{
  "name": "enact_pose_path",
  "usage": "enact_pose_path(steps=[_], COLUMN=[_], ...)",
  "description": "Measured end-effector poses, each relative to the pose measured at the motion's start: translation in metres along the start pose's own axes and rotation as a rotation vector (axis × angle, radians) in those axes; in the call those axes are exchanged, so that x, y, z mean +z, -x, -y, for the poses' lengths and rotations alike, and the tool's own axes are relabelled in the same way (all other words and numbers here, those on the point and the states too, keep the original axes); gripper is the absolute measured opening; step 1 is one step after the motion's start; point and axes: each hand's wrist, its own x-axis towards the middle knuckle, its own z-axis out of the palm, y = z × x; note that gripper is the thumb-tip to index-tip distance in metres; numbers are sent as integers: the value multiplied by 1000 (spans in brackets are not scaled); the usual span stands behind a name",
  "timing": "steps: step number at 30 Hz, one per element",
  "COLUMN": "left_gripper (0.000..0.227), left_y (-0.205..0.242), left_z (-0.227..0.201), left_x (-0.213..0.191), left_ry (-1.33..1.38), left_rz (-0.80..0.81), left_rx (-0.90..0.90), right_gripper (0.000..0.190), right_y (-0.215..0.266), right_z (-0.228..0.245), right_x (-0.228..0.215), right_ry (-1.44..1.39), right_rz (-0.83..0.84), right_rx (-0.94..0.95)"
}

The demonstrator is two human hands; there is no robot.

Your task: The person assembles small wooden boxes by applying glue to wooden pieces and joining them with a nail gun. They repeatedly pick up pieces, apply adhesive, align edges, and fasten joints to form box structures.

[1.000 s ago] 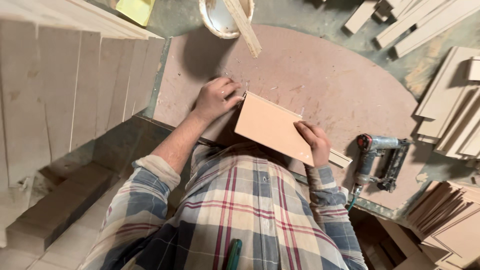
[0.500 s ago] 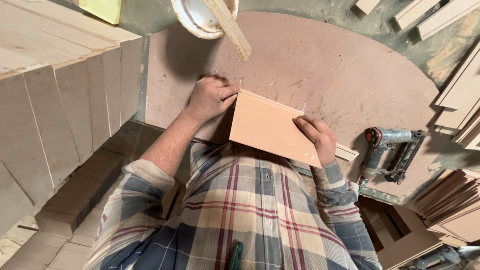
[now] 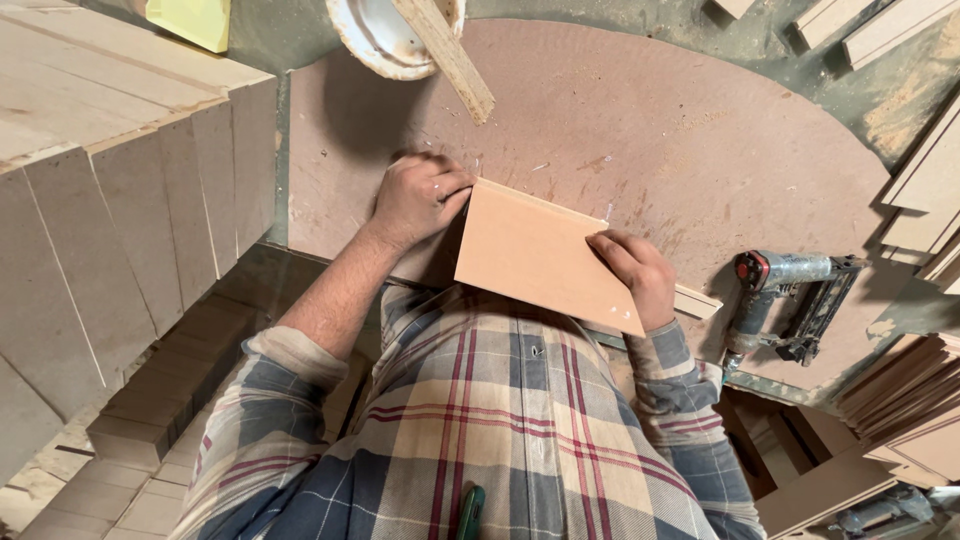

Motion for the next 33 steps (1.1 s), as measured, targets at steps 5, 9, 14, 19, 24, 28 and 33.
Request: enact_pose_path(steps=[5, 9, 14, 19, 24, 28, 33], left_gripper=[14, 23, 19, 20, 20, 19, 18], left_y=[-2, -3, -5, -7, -8, -7, -7], left_z=[-4, -6, -8, -6, -3, -2, -4], left_x=[-6, -14, -16, -16, -17, -16, -13], left_ry=[-1, 24, 30, 41, 31, 9, -81], left_rz=[6, -2, 28, 82, 100, 84, 106], left_rx=[-3, -22, 47, 86, 117, 144, 156], right_gripper=[31, 30, 30, 29, 29, 28, 27], right_y=[-2, -4, -2, 2, 2, 2, -2], right_z=[0, 1, -1, -3, -12, -18, -21], right_x=[-1, 1, 0, 2, 8, 12, 12], right_ry=[-13, 9, -6, 38, 57, 7, 29], right_rz=[-3, -23, -13, -34, -61, -77, -80], right_rx=[6, -10, 4, -17, -45, -48, -97])
